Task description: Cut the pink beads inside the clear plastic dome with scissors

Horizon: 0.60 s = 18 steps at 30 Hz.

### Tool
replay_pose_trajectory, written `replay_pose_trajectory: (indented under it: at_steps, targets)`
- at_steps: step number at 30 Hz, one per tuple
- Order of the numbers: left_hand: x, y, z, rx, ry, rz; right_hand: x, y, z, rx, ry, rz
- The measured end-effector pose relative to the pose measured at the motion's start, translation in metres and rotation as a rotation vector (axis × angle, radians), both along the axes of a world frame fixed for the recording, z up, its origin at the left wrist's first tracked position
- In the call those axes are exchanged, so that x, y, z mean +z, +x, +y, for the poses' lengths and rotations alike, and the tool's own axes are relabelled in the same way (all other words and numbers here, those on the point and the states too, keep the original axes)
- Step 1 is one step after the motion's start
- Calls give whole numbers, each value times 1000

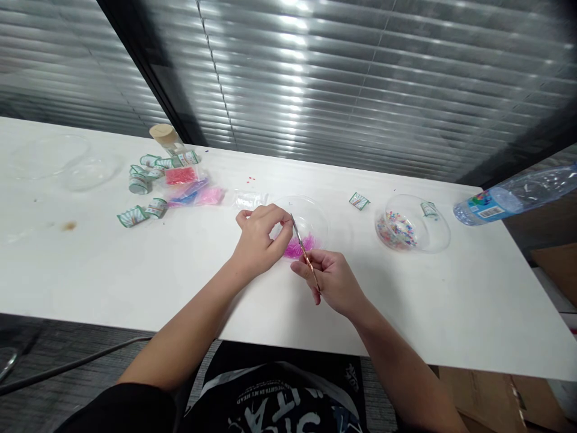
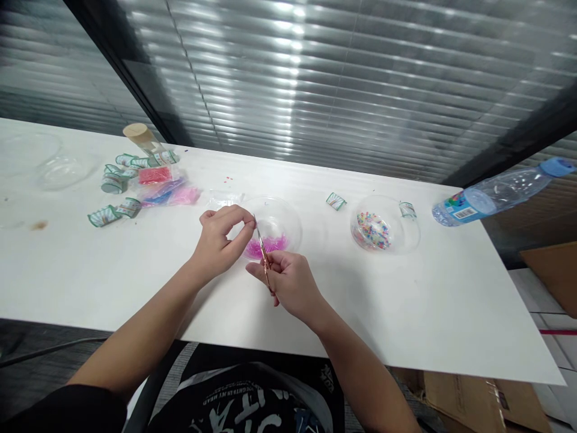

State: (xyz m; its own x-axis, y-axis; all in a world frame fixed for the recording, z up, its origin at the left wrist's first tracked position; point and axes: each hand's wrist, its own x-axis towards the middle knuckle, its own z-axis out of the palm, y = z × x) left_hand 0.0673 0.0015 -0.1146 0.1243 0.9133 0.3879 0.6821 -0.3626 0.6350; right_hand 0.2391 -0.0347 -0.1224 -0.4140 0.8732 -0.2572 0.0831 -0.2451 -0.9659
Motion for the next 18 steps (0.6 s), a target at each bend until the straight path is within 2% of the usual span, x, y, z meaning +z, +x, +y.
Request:
replay_pose_trajectory:
  at_steps: [18]
  targets:
    - [3,1,-1,-1,-13,-2,2,1,-3,2,5,-42]
